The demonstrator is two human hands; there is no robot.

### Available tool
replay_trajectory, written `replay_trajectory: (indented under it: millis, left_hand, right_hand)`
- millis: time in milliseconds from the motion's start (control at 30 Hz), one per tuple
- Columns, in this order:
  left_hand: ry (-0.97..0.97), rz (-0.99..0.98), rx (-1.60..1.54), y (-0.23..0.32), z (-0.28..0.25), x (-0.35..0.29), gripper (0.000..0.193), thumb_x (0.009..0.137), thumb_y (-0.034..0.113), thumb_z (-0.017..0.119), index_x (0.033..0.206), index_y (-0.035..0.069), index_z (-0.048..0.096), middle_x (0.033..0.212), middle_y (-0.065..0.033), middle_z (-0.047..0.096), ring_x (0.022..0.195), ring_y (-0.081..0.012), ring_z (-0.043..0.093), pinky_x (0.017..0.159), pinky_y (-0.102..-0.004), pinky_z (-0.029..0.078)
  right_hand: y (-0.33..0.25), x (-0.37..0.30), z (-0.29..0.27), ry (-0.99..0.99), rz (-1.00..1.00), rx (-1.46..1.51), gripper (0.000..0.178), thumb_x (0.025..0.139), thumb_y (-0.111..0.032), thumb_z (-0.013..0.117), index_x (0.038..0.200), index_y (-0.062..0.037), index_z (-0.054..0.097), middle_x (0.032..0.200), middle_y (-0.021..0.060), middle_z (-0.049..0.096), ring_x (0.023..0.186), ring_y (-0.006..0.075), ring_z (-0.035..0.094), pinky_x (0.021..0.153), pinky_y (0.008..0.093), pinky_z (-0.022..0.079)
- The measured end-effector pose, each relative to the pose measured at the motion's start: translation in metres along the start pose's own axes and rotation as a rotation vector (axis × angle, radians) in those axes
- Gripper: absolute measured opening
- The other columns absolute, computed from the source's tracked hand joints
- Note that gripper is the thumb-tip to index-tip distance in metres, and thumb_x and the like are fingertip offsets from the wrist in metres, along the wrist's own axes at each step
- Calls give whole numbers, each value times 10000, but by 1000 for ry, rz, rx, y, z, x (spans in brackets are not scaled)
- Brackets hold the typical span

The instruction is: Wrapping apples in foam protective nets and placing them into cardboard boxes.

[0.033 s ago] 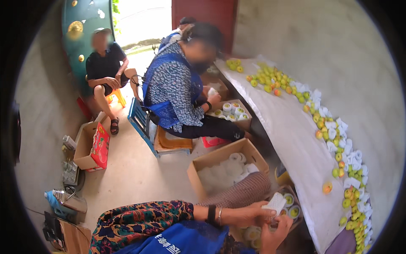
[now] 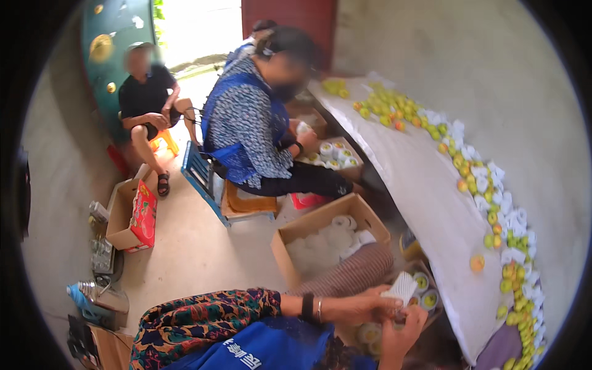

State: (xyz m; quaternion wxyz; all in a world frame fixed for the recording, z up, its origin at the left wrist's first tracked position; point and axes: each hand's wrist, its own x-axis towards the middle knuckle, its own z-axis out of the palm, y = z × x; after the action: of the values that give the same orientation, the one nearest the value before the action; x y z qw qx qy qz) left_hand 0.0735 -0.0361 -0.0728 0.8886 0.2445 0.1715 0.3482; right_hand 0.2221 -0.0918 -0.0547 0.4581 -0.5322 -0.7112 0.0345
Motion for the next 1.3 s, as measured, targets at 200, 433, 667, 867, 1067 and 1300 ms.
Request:
replay_trajectory:
  millis: [200, 433, 667, 867, 1067, 1300]
  left_hand:
    - [49, 180, 13, 35, -4, -12, 442, 873, 128, 709, 1239, 55, 472, 1068, -62, 623, 938, -155, 643, 772, -324, 560]
    - [132, 52, 36, -7, 2, 8, 571, 897, 162, 694, 1366, 51, 388, 1146, -60, 581, 1001, -174, 623, 780, -321, 560]
    - [42, 110, 25, 25, 0, -19, 473, 1008, 450, 478, 1220, 35, 561, 1106, -88, 653, 1002, -206, 640, 881, -374, 529]
    - [52, 59, -17, 30, -4, 1, 456, 962, 450, 572, 1232, 84, 545, 1123, -48, 620, 1032, -165, 597, 911, -368, 487]
    - [73, 54, -60, 26, 5, -3, 455, 972, 436, 564, 1223, 57, 540, 1089, -71, 616, 1002, -192, 606, 918, -410, 507]
    - [49, 32, 258, 19, -9, -6, 445, 976, 397, 585, 1248, 47, 544, 1169, -68, 623, 1076, -172, 604, 885, -354, 527]
  right_hand:
    - [-21, 31, 27, -15, -20, -17, 401, 648, 1, 784, 991, -32, 579, 1047, 186, 581, 1001, 388, 563, 859, 453, 474]
    - [3, -7, 9, 42, 132, -23, 385, 628, 11, 808, 950, -32, 601, 1019, 166, 580, 906, 349, 599, 764, 413, 512]
    - [-27, 23, 20, 111, 95, 170, 468, 658, -70, 839, 1039, -42, 570, 1046, 132, 575, 935, 298, 589, 704, 337, 519]
    - [-14, 29, 22, 183, 175, 159, 422, 654, -74, 839, 990, -48, 584, 1002, 106, 574, 893, 270, 583, 671, 323, 510]
    - [-8, 23, 14, 76, 187, 151, 333, 649, -86, 816, 904, -63, 603, 945, 91, 581, 886, 288, 575, 757, 371, 482]
    - [4, 13, 13, -23, 14, -37, 438, 672, -123, 796, 1057, -73, 594, 1057, 122, 585, 1029, 332, 561, 885, 408, 466]
